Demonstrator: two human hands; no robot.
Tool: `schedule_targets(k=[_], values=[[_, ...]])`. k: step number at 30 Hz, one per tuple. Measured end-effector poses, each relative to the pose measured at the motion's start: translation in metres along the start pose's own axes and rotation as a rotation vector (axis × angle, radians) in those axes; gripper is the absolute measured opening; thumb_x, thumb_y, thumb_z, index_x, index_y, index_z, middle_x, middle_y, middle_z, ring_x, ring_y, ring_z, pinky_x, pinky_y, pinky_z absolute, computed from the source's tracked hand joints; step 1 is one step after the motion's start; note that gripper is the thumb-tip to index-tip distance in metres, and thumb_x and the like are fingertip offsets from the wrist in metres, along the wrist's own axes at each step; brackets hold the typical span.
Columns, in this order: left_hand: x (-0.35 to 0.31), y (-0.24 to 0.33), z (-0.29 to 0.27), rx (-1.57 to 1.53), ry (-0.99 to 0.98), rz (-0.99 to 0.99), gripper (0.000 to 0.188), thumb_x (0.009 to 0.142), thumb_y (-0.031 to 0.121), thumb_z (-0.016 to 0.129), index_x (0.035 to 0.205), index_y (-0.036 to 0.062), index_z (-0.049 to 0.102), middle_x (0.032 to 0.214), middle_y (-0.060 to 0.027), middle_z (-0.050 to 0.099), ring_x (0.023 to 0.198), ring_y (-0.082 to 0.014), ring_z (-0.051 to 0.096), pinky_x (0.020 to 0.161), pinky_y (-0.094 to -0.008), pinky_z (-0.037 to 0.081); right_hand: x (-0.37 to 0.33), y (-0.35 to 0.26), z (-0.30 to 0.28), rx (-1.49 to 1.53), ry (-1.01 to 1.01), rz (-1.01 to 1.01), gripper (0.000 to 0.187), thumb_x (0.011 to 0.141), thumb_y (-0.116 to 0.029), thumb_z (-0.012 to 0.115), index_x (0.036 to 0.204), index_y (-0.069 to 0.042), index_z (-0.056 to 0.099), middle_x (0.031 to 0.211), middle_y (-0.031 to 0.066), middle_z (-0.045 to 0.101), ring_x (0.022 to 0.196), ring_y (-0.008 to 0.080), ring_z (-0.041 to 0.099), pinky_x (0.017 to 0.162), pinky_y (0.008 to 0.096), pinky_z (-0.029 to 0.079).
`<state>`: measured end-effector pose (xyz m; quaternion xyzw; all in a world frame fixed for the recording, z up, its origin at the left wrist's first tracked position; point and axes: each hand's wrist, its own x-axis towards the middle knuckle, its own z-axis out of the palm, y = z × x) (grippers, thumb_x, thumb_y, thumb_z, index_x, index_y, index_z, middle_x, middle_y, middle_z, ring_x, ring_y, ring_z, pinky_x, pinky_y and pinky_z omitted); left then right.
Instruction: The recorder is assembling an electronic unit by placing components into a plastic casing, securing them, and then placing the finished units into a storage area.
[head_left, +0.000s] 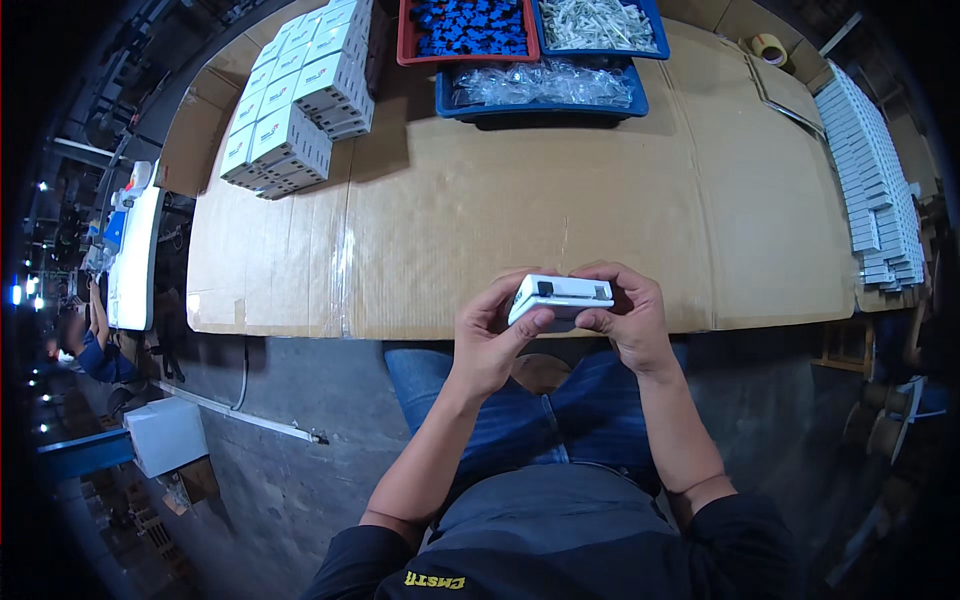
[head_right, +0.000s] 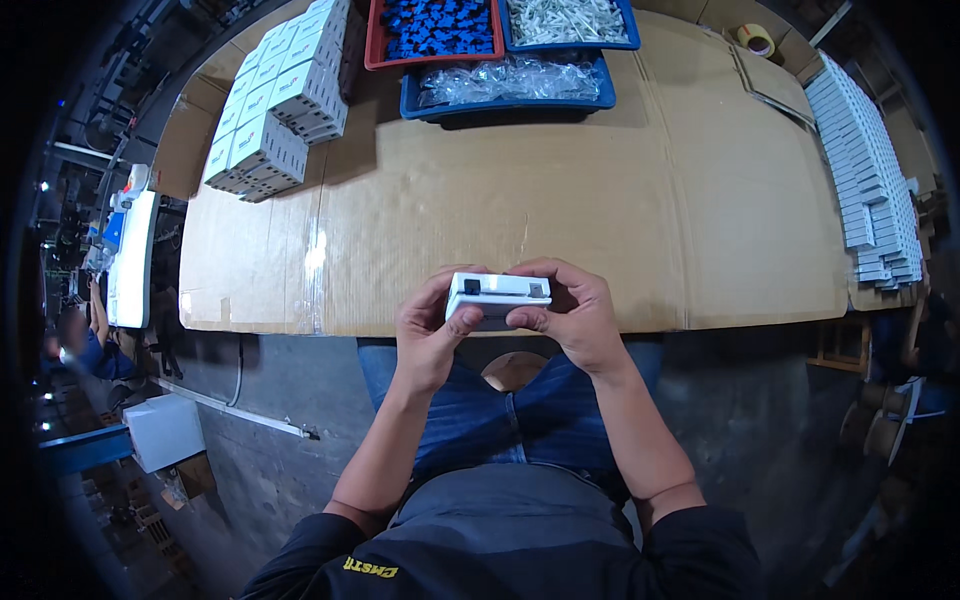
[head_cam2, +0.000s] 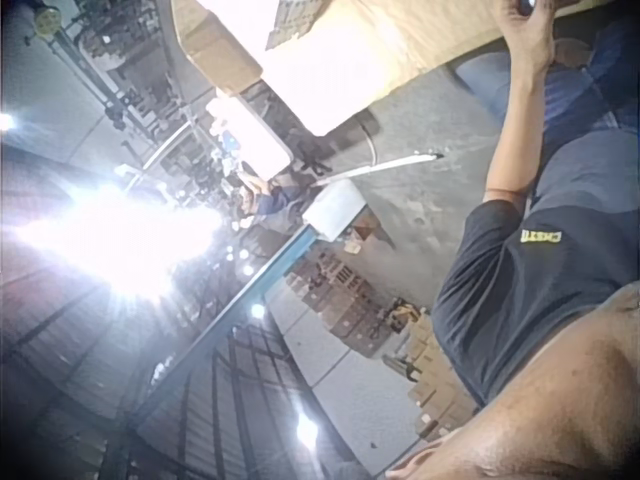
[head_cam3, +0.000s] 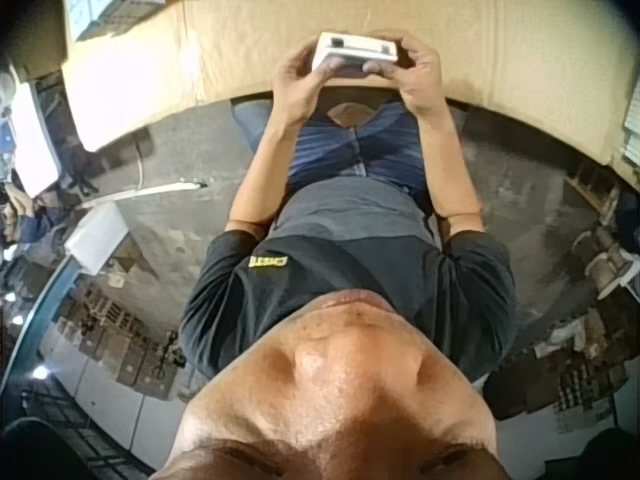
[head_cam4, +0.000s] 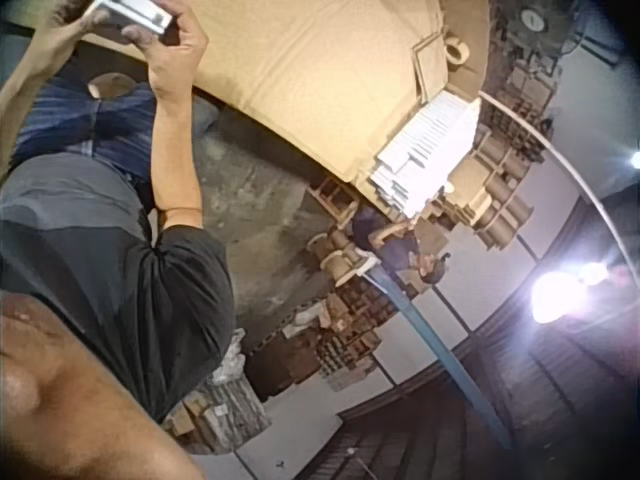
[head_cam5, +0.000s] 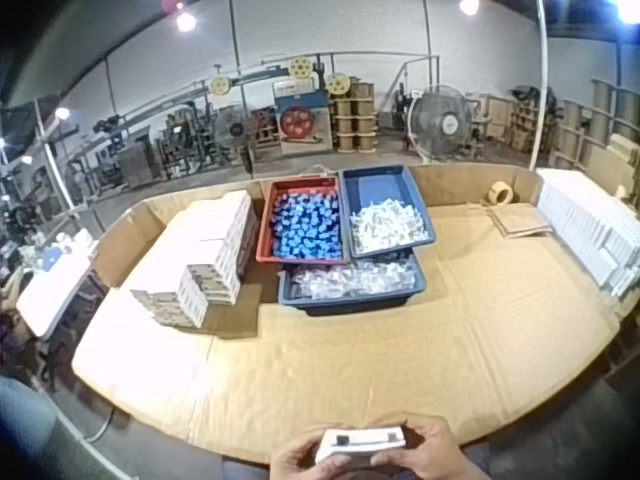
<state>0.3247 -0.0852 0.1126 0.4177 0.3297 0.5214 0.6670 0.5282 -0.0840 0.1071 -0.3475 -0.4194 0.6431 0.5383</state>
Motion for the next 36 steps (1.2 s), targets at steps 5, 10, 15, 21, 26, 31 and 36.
schedule_targets(k=[5, 10, 15, 21, 26, 31, 36], values=[[-0.003, -0.011, -0.014, 0.008, -0.126, 0.112, 0.035, 0.093, 0.005, 0.078, 0.126, -0.0029, 0.069, 0.13, -0.0151, 0.067, 0.124, -0.0247, 0.063, 0.107, -0.0377, 0.051, -0.01, -0.006, 0.01, 0.043, -0.025, -0.065, 0.044, 0.082, -0.002, 0.086, 0.123, 0.002, 0.069, 0.115, 0.0093, 0.074, 0.107, 0.017, 0.071, 0.091, 0.0306, 0.063], [-0.004, -0.011, -0.002, -0.07, -0.108, 0.157, 0.042, 0.09, 0.004, 0.079, 0.13, -0.0017, 0.066, 0.13, -0.0157, 0.067, 0.126, -0.0253, 0.063, 0.107, -0.0376, 0.05, -0.012, -0.002, 0.005, 0.088, -0.039, -0.078, 0.043, 0.083, 0.002, 0.084, 0.123, 0.002, 0.069, 0.119, 0.0112, 0.073, 0.109, 0.0181, 0.07, 0.094, 0.032, 0.062], [-0.006, -0.001, 0.002, 0.065, -0.081, 0.161, 0.043, 0.087, 0.001, 0.082, 0.128, -0.0004, 0.066, 0.128, -0.0143, 0.068, 0.123, -0.0245, 0.065, 0.105, -0.037, 0.051, -0.015, -0.009, 0.014, -0.033, -0.02, -0.167, 0.043, 0.08, 0.004, 0.085, 0.121, 0.003, 0.071, 0.118, 0.0115, 0.073, 0.109, 0.0186, 0.07, 0.096, 0.0325, 0.06], [-0.01, -0.007, 0.002, -0.005, -0.041, 0.189, 0.04, 0.086, -0.001, 0.082, 0.123, 0.0009, 0.067, 0.123, -0.0132, 0.07, 0.119, -0.0236, 0.067, 0.103, -0.0365, 0.053, -0.015, -0.011, 0.02, -0.076, -0.039, -0.157, 0.042, 0.079, 0.006, 0.085, 0.118, 0.002, 0.072, 0.116, 0.011, 0.074, 0.109, 0.0182, 0.07, 0.093, 0.0315, 0.06], [-0.01, -0.006, 0.001, -0.017, -0.048, 0.184, 0.037, 0.087, -0.001, 0.081, 0.122, 0.0017, 0.067, 0.121, -0.0135, 0.07, 0.118, -0.0233, 0.067, 0.102, -0.0362, 0.055, -0.018, -0.012, 0.022, -0.2, -0.026, -0.232, 0.039, 0.08, 0.006, 0.085, 0.117, 0.002, 0.073, 0.114, 0.0124, 0.075, 0.105, 0.0192, 0.072, 0.091, 0.0311, 0.06], [-0.009, -0.006, -0.001, -0.033, -0.075, 0.171, 0.035, 0.089, -0.001, 0.079, 0.122, -0.0001, 0.066, 0.122, -0.0142, 0.07, 0.118, -0.0235, 0.068, 0.101, -0.0358, 0.056, -0.019, -0.009, 0.022, -0.264, 0.003, -0.274, 0.033, 0.084, 0.003, 0.083, 0.115, 0.003, 0.073, 0.11, 0.0136, 0.076, 0.1, 0.0191, 0.074, 0.089, 0.0307, 0.06], [-0.007, 0.001, 0.0, -0.04, -0.107, 0.148, 0.039, 0.092, 0.005, 0.079, 0.128, -0.0018, 0.066, 0.125, -0.0153, 0.071, 0.117, -0.0225, 0.068, 0.101, -0.0355, 0.056, -0.019, -0.009, 0.025, -0.16, 0.047, -0.222, 0.032, 0.084, -0.001, 0.085, 0.114, 0.003, 0.073, 0.107, 0.0113, 0.077, 0.098, 0.0159, 0.073, 0.088, 0.0292, 0.059]])
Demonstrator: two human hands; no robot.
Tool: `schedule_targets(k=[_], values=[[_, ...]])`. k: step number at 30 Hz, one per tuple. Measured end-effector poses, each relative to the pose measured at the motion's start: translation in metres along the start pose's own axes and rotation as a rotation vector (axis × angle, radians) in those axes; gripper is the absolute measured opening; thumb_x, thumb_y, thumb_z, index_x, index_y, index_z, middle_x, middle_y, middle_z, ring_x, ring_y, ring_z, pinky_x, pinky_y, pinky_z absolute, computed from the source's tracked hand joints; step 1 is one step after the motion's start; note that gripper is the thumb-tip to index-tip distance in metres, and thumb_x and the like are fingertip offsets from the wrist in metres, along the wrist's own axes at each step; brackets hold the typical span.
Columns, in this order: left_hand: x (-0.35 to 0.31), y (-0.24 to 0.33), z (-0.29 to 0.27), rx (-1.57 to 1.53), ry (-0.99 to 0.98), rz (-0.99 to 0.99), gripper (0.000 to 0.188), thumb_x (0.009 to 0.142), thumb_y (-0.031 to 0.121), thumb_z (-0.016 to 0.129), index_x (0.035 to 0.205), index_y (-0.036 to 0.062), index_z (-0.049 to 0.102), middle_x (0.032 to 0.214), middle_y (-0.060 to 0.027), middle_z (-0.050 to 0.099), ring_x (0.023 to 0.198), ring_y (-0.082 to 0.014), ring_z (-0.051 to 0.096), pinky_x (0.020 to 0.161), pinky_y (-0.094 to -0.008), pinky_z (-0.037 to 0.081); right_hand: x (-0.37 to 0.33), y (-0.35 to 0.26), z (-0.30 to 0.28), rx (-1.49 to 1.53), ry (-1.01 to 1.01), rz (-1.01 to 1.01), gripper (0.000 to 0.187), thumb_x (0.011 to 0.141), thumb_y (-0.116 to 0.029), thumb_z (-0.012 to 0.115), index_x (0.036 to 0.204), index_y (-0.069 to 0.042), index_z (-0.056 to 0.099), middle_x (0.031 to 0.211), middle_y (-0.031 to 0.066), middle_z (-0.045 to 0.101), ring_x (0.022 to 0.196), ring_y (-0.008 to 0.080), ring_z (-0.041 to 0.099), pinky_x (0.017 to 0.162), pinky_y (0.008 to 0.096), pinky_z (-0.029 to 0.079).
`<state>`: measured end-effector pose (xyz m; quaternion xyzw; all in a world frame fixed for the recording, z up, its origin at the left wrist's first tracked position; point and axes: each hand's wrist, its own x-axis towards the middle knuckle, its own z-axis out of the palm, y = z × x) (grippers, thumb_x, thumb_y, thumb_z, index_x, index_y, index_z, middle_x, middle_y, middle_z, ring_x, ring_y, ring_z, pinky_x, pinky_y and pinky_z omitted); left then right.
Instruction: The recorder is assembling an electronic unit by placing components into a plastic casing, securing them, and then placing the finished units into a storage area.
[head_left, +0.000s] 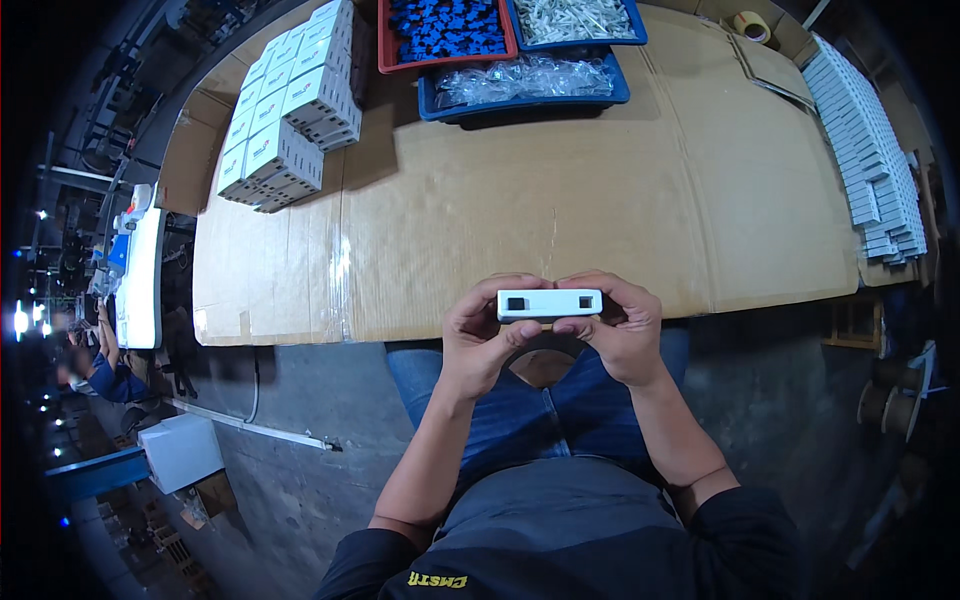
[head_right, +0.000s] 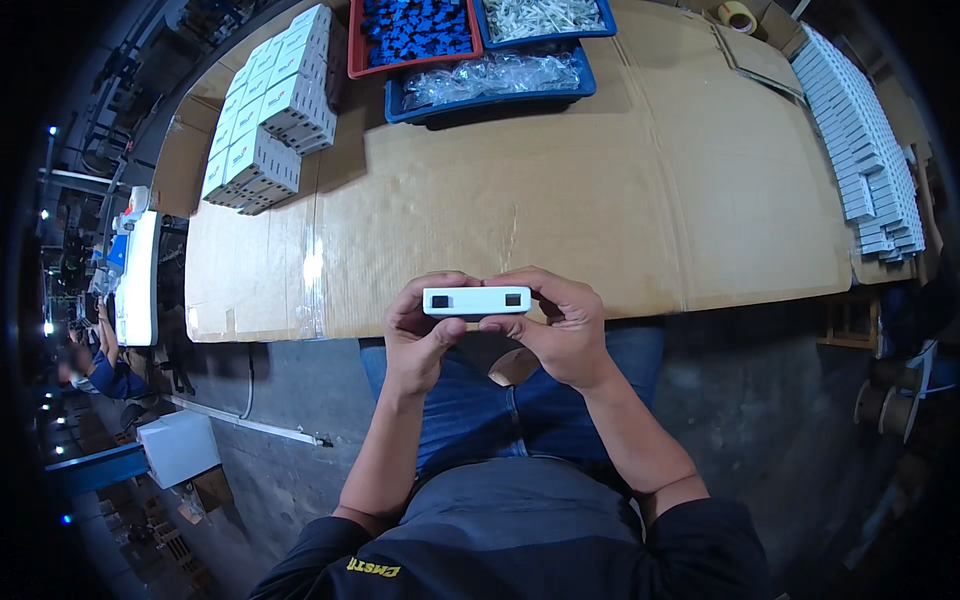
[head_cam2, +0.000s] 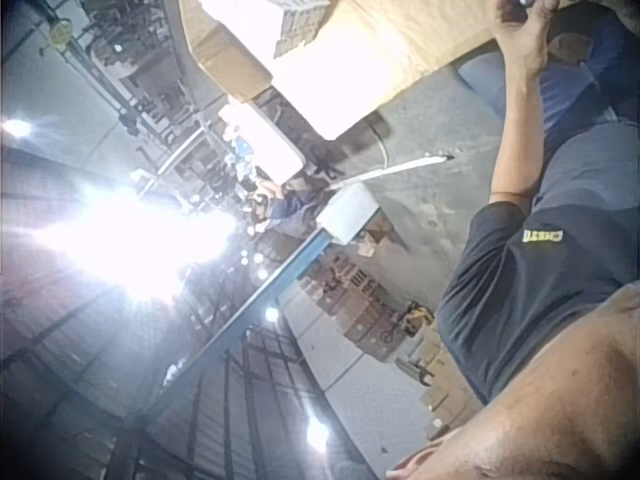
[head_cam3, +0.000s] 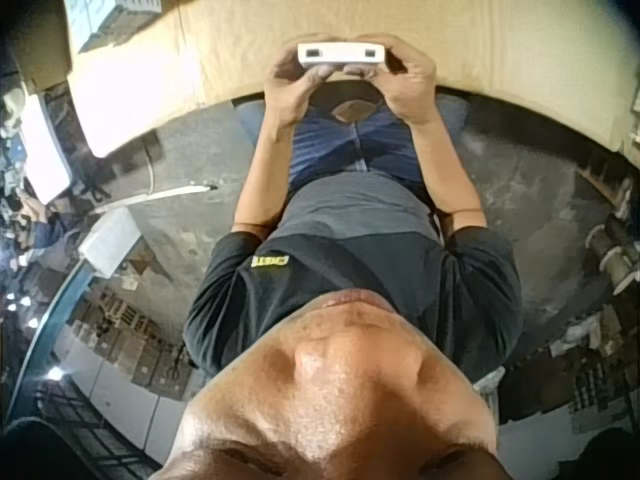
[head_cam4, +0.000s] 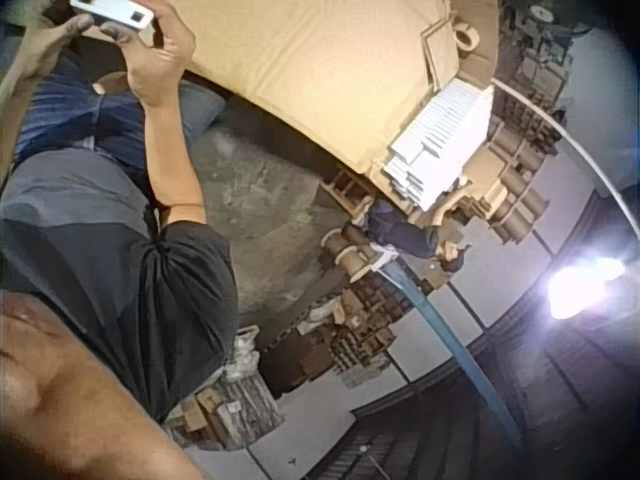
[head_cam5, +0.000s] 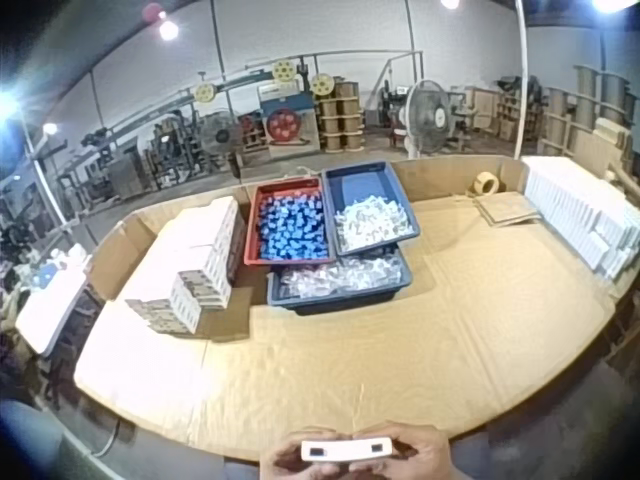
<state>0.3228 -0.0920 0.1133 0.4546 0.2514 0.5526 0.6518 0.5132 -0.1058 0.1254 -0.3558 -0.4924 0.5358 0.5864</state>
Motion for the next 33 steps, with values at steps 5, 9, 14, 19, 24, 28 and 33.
schedule_targets(k=[5, 9, 14, 19, 24, 28, 33], values=[[-0.002, 0.0, -0.003, 0.006, 0.047, -0.112, 0.04, 0.097, 0.015, 0.076, 0.131, -0.0032, 0.065, 0.123, -0.0146, 0.072, 0.112, -0.0195, 0.069, 0.098, -0.0343, 0.056, -0.001, 0.0, -0.004, -0.017, 0.009, 0.04, 0.031, 0.084, -0.004, 0.086, 0.112, 0.003, 0.073, 0.101, 0.0065, 0.076, 0.095, 0.0114, 0.07, 0.086, 0.0259, 0.056], [-0.003, -0.001, -0.004, 0.112, 0.121, -0.199, 0.039, 0.102, 0.025, 0.069, 0.13, -0.0019, 0.066, 0.12, -0.0121, 0.073, 0.107, -0.0179, 0.07, 0.095, -0.0337, 0.056, -0.001, 0.002, -0.003, -0.039, 0.044, 0.094, 0.03, 0.087, -0.009, 0.086, 0.112, 0.002, 0.073, 0.097, 0.0041, 0.075, 0.09, 0.0101, 0.069, 0.083, 0.0255, 0.056], [0.012, 0.007, 0.015, -0.247, 0.359, -0.566, 0.071, 0.11, 0.06, 0.03, 0.143, 0.0026, 0.054, 0.118, -0.0159, 0.07, 0.096, -0.0234, 0.071, 0.092, -0.0351, 0.056, 0.004, 0.006, 0.002, -0.027, 0.146, 0.148, 0.03, 0.089, -0.013, 0.084, 0.112, 0.002, 0.073, 0.098, 0.0049, 0.074, 0.087, 0.0113, 0.07, 0.074, 0.0268, 0.059], [-0.008, -0.028, -0.028, -0.417, -0.025, -0.928, 0.061, 0.11, 0.053, 0.036, 0.136, 0.0024, 0.057, 0.112, -0.0176, 0.07, 0.085, -0.0237, 0.069, 0.076, -0.0373, 0.059, 0.011, 0.013, -0.008, 0.054, 0.06, 0.124, 0.036, 0.091, -0.015, 0.082, 0.12, 0.004, 0.068, 0.113, 0.0088, 0.067, 0.092, 0.016, 0.07, 0.057, 0.0304, 0.065], [-0.011, -0.019, -0.007, -0.69, 0.067, -0.888, 0.043, 0.107, 0.04, 0.056, 0.126, 0.0028, 0.063, 0.105, -0.0136, 0.071, 0.086, -0.0189, 0.07, 0.081, -0.0362, 0.059, 0.013, 0.025, -0.006, -0.077, 0.172, 0.132, 0.044, 0.093, -0.009, 0.079, 0.132, 0.003, 0.063, 0.123, 0.0096, 0.064, 0.112, 0.0181, 0.066, 0.082, 0.0319, 0.063], [-0.004, -0.034, -0.01, -0.461, 0.367, -0.609, 0.031, 0.101, 0.019, 0.07, 0.127, 0.0053, 0.06, 0.113, -0.0102, 0.071, 0.099, -0.0188, 0.071, 0.084, -0.0357, 0.06, 0.005, 0.034, -0.009, -0.189, 0.197, 0.063, 0.051, 0.098, -0.01, 0.073, 0.144, 0.004, 0.055, 0.134, 0.0134, 0.062, 0.127, 0.0212, 0.06, 0.102, 0.0359, 0.053], [0.001, -0.042, 0.003, 0.099, 0.38, -0.089, 0.035, 0.092, -0.003, 0.074, 0.124, 0.0015, 0.059, 0.113, -0.0077, 0.069, 0.112, -0.0176, 0.068, 0.092, -0.0288, 0.056, -0.01, 0.03, 0.005, -0.297, 0.055, 0.204, 0.091, 0.086, -0.029, 0.088, 0.155, 0.0, 0.038, 0.141, 0.0143, 0.059, 0.132, 0.0238, 0.057, 0.106, 0.0402, 0.048]])
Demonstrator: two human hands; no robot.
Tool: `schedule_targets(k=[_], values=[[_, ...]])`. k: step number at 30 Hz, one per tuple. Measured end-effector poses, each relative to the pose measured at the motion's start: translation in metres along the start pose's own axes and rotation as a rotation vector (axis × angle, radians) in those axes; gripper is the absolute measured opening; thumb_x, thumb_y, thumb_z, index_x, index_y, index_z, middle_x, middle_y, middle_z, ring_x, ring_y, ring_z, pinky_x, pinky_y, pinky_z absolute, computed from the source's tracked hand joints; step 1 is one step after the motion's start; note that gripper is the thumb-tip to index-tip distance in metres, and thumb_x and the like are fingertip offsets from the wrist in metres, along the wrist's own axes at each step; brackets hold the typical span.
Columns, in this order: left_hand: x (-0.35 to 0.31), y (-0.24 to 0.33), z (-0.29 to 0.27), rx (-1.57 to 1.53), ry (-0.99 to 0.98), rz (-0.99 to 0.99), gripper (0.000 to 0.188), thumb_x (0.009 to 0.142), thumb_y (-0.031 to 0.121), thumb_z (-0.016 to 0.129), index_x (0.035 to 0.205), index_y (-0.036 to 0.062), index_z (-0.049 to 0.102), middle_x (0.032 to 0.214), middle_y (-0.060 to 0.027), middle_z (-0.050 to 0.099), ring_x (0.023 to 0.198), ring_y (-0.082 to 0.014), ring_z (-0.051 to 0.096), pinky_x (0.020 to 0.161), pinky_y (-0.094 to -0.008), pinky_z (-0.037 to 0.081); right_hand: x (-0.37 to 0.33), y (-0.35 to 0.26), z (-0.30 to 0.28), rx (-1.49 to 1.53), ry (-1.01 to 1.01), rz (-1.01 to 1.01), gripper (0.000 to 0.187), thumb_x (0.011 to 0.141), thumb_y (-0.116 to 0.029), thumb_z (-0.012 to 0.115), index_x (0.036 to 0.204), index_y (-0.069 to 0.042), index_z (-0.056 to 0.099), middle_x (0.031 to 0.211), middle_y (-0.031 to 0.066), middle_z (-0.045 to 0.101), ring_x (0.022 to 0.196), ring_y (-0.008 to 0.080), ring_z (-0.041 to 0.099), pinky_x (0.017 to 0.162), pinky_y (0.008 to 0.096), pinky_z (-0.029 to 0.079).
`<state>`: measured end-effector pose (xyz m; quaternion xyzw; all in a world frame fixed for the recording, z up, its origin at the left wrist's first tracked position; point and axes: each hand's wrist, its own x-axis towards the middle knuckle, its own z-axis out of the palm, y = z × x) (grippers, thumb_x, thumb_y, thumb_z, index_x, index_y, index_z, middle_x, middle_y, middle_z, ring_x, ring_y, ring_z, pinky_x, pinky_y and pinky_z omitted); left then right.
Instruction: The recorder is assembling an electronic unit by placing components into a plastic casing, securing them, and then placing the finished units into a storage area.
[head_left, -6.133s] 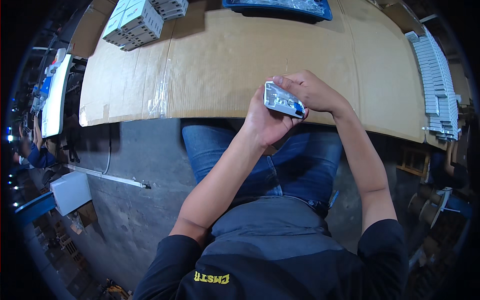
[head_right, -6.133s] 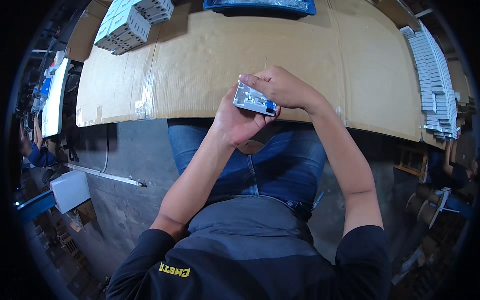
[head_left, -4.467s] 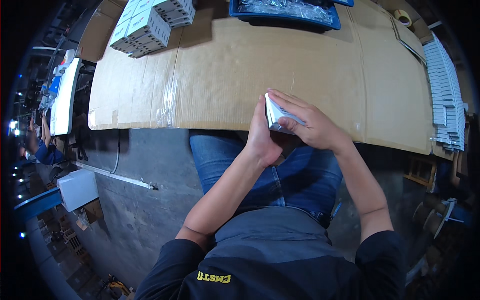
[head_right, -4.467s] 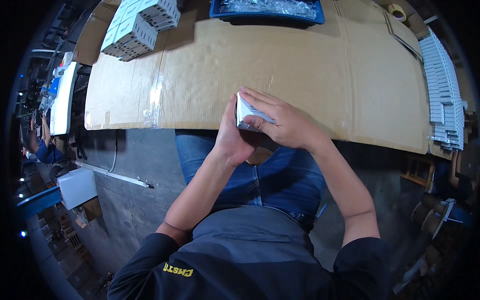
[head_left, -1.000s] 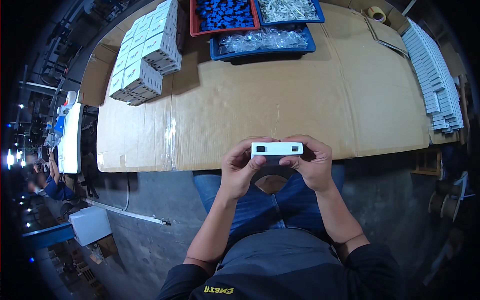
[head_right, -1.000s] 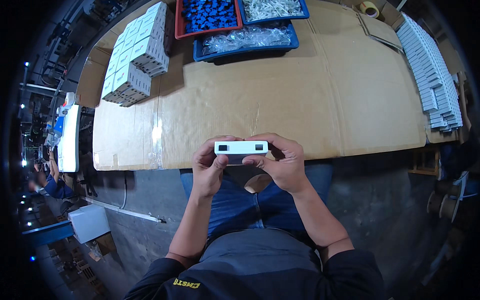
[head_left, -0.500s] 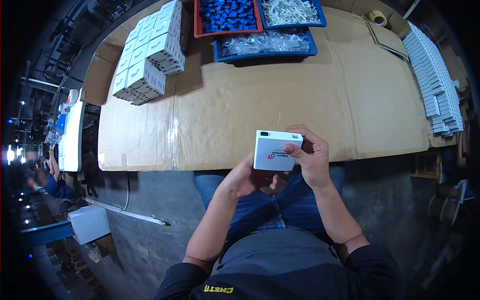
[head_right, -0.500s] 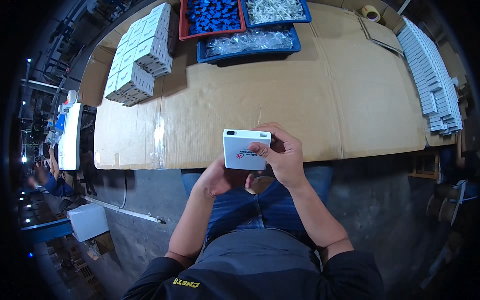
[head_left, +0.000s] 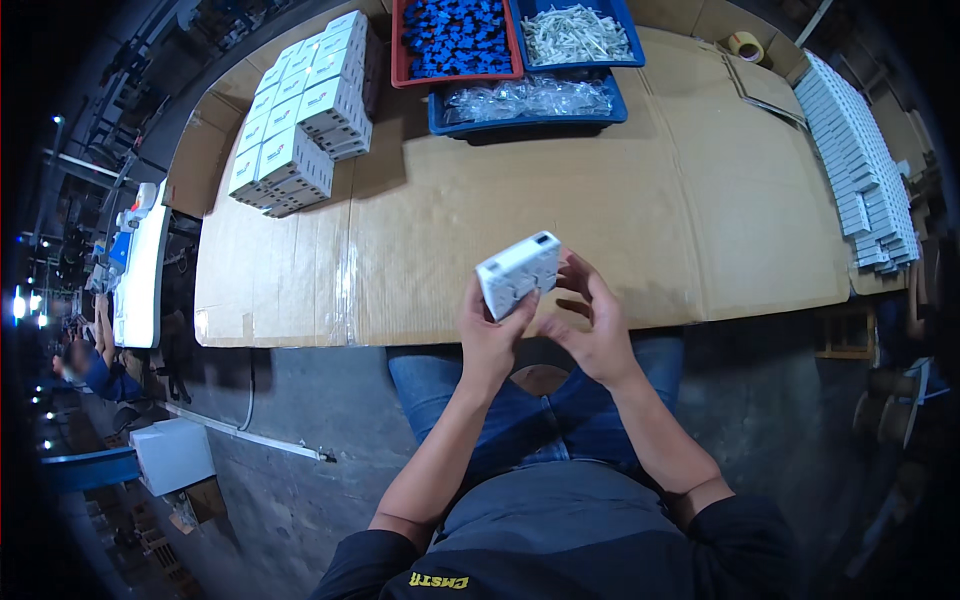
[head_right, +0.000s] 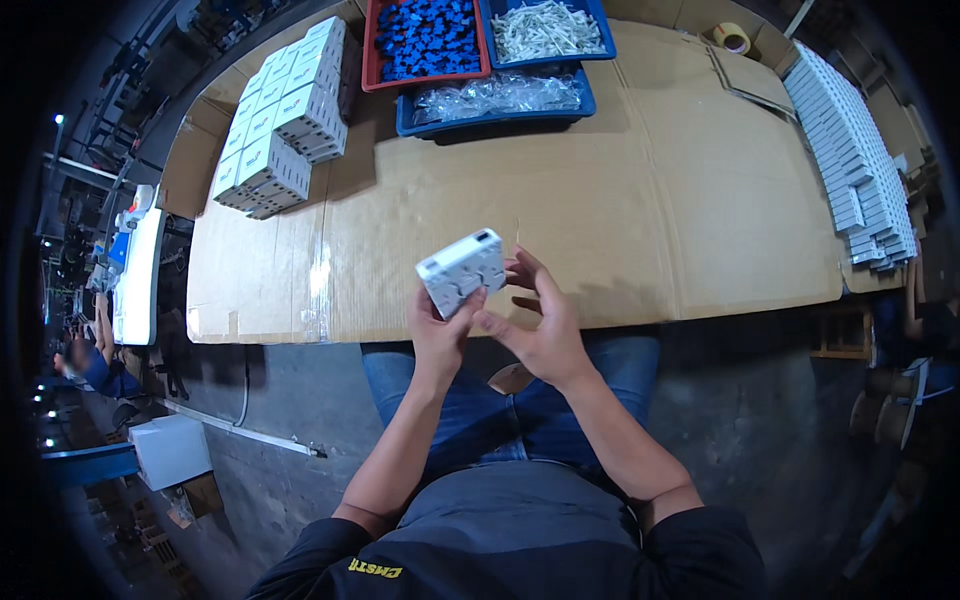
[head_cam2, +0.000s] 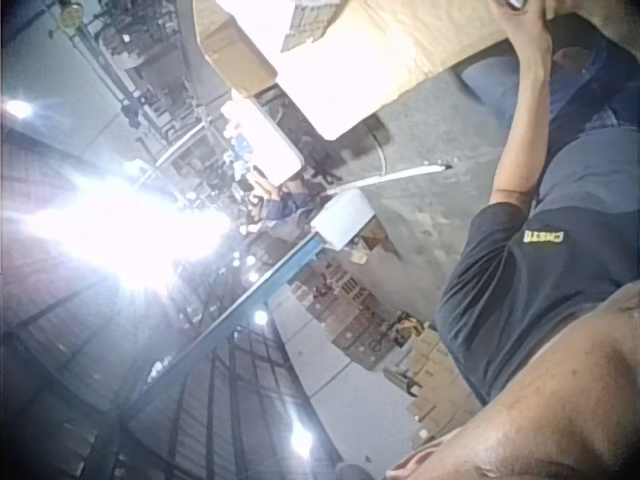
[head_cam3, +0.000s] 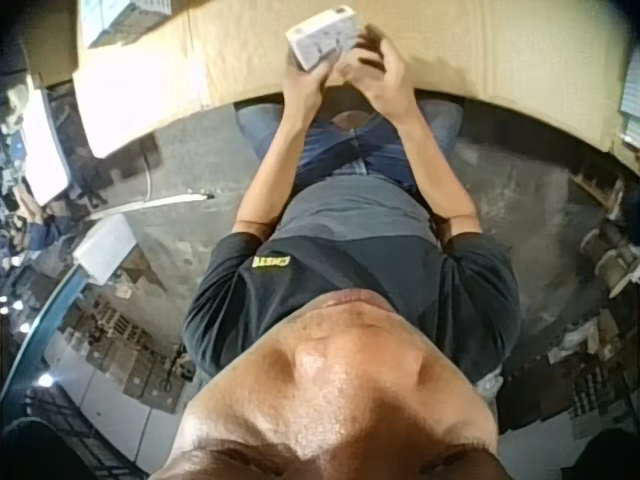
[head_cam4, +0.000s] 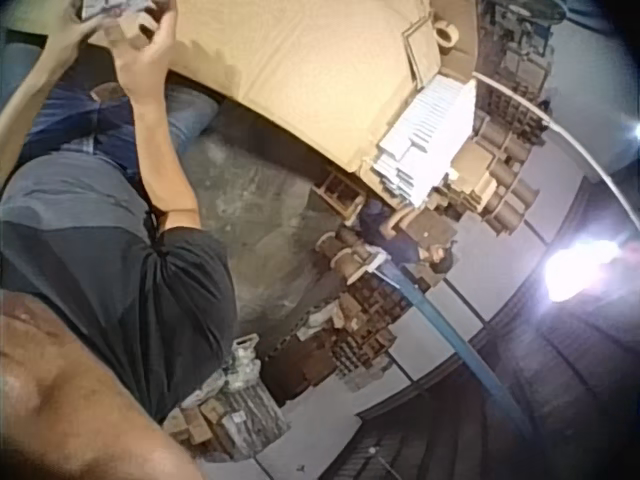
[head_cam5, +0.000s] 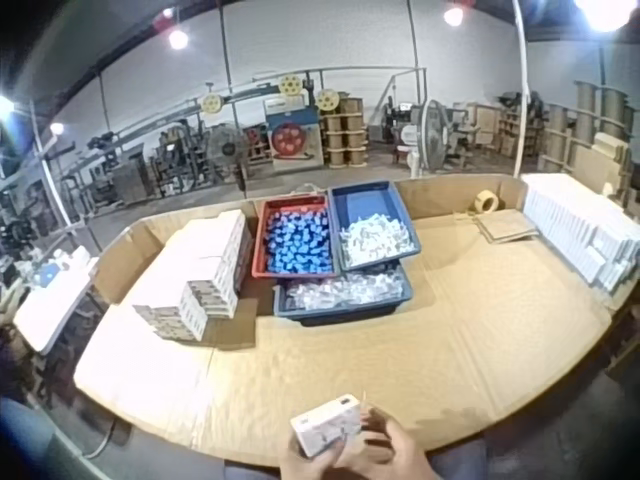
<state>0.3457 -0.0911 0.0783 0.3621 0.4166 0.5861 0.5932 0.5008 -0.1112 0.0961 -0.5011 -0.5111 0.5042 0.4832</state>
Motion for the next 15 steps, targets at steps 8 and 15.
schedule_targets(k=[8, 15], values=[[-0.013, 0.014, -0.002, 0.628, -0.286, 0.382, 0.064, 0.075, 0.001, 0.083, 0.134, 0.0053, 0.059, 0.131, -0.0154, 0.055, 0.127, -0.0346, 0.055, 0.106, -0.0427, 0.047, 0.011, -0.006, -0.005, 0.05, 0.01, -0.2, 0.095, 0.075, -0.017, 0.093, 0.153, -0.011, 0.039, 0.15, 0.0162, 0.051, 0.138, 0.0307, 0.053, 0.113, 0.0437, 0.043], [-0.041, -0.003, -0.025, 0.781, -0.214, 0.242, 0.047, 0.088, 0.007, 0.078, 0.133, 0.0073, 0.063, 0.128, -0.0142, 0.062, 0.119, -0.034, 0.061, 0.101, -0.0405, 0.049, 0.009, -0.012, -0.042, -0.299, -0.092, -0.647, 0.098, 0.067, -0.004, 0.095, 0.149, -0.012, 0.042, 0.156, 0.014, 0.046, 0.149, 0.0329, 0.042, 0.119, 0.0442, 0.04]])
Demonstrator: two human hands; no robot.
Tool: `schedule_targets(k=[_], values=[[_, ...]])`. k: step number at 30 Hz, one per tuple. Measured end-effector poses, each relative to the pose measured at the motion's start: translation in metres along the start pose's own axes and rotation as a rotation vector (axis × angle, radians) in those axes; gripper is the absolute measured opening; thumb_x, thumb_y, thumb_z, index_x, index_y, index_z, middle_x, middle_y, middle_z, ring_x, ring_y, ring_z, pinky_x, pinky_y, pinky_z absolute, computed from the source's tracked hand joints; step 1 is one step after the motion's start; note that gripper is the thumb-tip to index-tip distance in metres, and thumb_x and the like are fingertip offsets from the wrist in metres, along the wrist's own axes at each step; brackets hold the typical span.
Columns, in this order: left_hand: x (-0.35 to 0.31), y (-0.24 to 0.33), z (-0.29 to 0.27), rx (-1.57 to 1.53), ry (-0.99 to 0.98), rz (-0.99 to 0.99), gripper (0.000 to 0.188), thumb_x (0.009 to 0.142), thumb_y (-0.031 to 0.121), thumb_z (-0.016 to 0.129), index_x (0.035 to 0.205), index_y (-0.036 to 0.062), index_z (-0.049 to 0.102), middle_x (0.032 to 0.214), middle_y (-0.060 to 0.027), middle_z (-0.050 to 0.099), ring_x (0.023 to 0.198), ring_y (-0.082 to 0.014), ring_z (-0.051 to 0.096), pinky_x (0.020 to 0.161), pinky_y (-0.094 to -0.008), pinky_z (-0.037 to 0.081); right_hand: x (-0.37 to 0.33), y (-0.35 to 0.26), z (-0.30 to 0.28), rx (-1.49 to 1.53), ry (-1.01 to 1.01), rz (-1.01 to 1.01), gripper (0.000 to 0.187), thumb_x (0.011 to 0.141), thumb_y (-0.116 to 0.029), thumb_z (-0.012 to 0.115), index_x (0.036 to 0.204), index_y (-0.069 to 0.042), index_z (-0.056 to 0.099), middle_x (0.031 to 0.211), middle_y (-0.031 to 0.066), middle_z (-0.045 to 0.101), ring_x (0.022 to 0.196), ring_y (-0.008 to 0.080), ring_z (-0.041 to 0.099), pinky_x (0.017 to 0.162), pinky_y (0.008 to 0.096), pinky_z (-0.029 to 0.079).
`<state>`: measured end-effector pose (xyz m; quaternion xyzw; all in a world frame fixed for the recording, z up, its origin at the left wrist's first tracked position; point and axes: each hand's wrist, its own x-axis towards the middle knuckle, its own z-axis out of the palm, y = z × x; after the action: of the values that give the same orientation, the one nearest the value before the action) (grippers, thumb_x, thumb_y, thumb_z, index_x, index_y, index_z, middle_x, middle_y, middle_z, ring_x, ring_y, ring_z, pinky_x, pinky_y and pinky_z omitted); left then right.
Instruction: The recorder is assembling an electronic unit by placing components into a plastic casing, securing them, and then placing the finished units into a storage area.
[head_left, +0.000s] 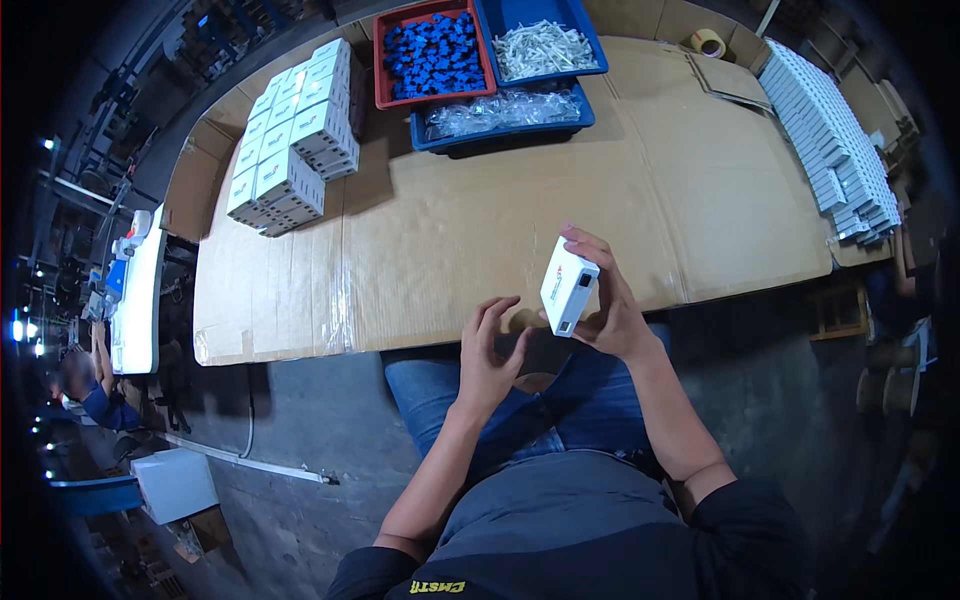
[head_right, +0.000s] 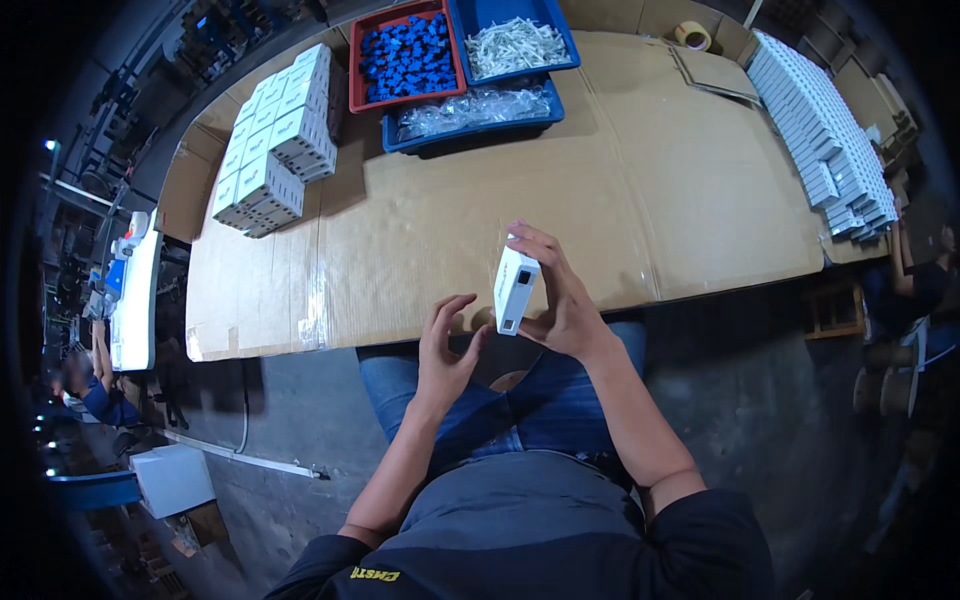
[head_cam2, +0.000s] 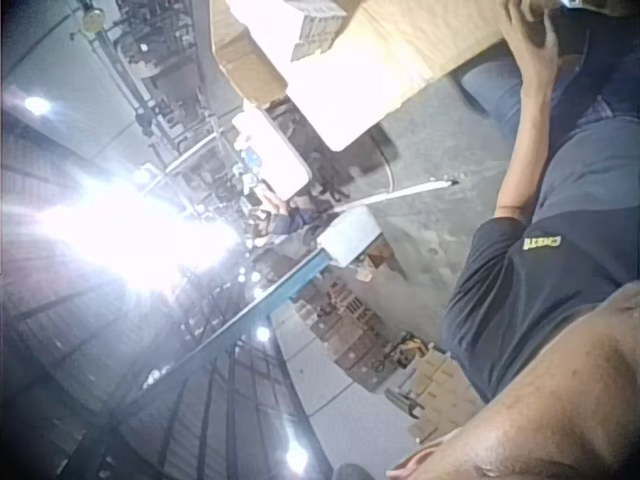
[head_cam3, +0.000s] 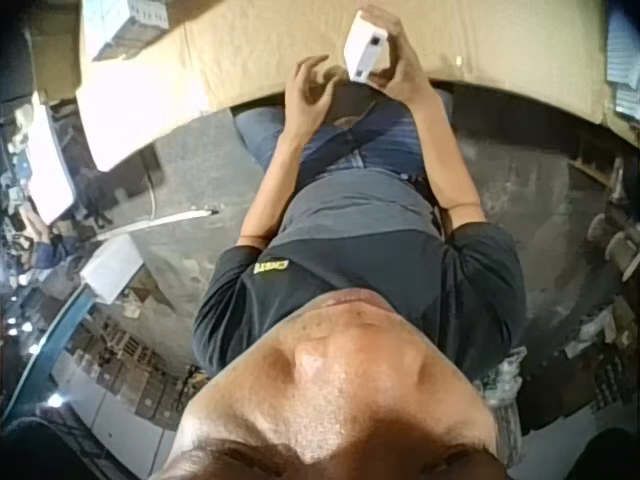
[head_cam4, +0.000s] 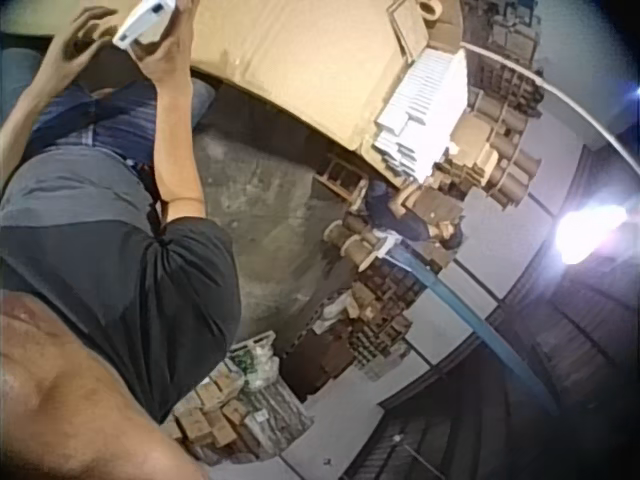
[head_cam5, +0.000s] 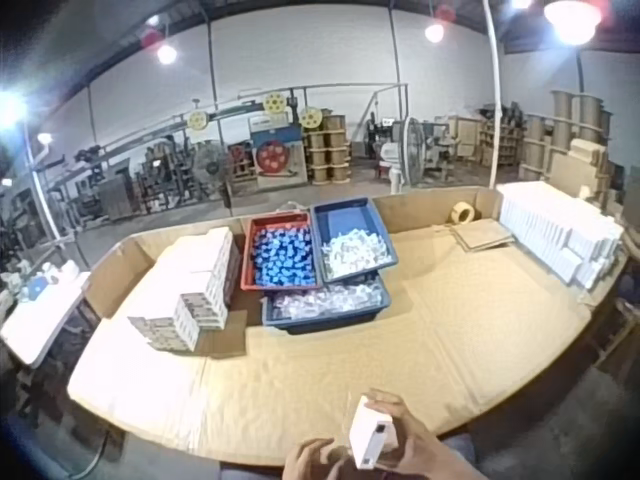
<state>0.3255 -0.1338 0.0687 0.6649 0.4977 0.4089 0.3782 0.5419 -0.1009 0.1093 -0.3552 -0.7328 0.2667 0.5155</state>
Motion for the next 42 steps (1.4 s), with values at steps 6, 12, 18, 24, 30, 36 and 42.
schedule_targets(k=[6, 12, 18, 24, 30, 36, 42], values=[[-0.028, -0.006, -0.001, 0.005, 0.031, -0.013, 0.037, 0.094, 0.007, 0.073, 0.129, 0.0025, 0.064, 0.124, -0.0151, 0.065, 0.118, -0.0294, 0.062, 0.101, -0.0376, 0.049, -0.02, -0.014, 0.002, 0.668, 0.232, 0.351, 0.09, 0.074, -0.023, 0.095, 0.147, -0.009, 0.045, 0.149, 0.0191, 0.054, 0.139, 0.0353, 0.054, 0.109, 0.0471, 0.051], [-0.037, -0.003, -0.003, 0.067, 0.047, -0.049, 0.032, 0.096, 0.006, 0.069, 0.127, -0.0014, 0.064, 0.12, -0.0145, 0.067, 0.114, -0.0264, 0.065, 0.102, -0.0359, 0.049, -0.023, -0.013, -0.018, 0.987, 0.334, 0.528, 0.079, 0.092, -0.061, 0.068, 0.15, -0.012, 0.043, 0.137, 0.0233, 0.064, 0.122, 0.0352, 0.066, 0.097, 0.0447, 0.055], [-0.018, 0.0, 0.015, 0.079, 0.031, 0.02, 0.029, 0.094, 0.004, 0.07, 0.122, 0.0013, 0.067, 0.116, -0.0159, 0.068, 0.11, -0.0303, 0.067, 0.099, -0.0384, 0.052, -0.029, 0.003, -0.052, 0.997, 0.405, 0.554, 0.071, 0.094, -0.055, 0.07, 0.144, -0.011, 0.045, 0.133, 0.0204, 0.065, 0.119, 0.0314, 0.068, 0.094, 0.0432, 0.056], [0.001, -0.001, 0.038, 0.056, -0.055, 0.066, 0.022, 0.096, -0.001, 0.065, 0.118, -0.0011, 0.067, 0.114, -0.0126, 0.068, 0.106, -0.0215, 0.066, 0.095, -0.0314, 0.05, -0.041, 0.043, -0.089, 0.683, 0.567, 0.609, 0.066, 0.092, -0.032, 0.077, 0.144, -0.009, 0.043, 0.114, 0.0095, 0.063, 0.107, 0.019, 0.064, 0.095, 0.0365, 0.053], [0.034, 0.009, 0.073, 0.109, -0.12, 0.089, 0.019, 0.096, -0.001, 0.065, 0.114, 0.0022, 0.069, 0.11, -0.0099, 0.07, 0.101, -0.0201, 0.065, 0.089, -0.0311, 0.05, -0.051, 0.073, -0.143, 0.577, 0.725, 0.607, 0.069, 0.089, -0.016, 0.08, 0.145, -0.007, 0.04, 0.124, 0.0136, 0.064, 0.117, 0.022, 0.064, 0.101, 0.0397, 0.052], [0.072, 0.019, 0.104, 0.07, -0.169, 0.11, 0.021, 0.092, 0.003, 0.07, 0.114, 0.0046, 0.071, 0.111, -0.012, 0.071, 0.1, -0.0264, 0.065, 0.09, -0.0362, 0.051, -0.05, 0.136, -0.215, 0.698, 0.892, 0.519, 0.06, 0.089, -0.006, 0.065, 0.145, -0.005, 0.042, 0.135, 0.0178, 0.058, 0.128, 0.0311, 0.06, 0.111, 0.0443, 0.048], [0.117, 0.036, 0.132, 0.078, -0.264, 0.18, 0.024, 0.094, 0.006, 0.07, 0.118, 0.0058, 0.07, 0.116, -0.012, 0.07, 0.106, -0.0281, 0.066, 0.092, -0.0374, 0.052, -0.014, 0.19, -0.299, 0.825, 1.017, 0.534, 0.047, 0.096, -0.028, 0.067, 0.133, -0.006, 0.048, 0.125, 0.0163, 0.061, 0.126, 0.0299, 0.06, 0.112, 0.0448, 0.045]])
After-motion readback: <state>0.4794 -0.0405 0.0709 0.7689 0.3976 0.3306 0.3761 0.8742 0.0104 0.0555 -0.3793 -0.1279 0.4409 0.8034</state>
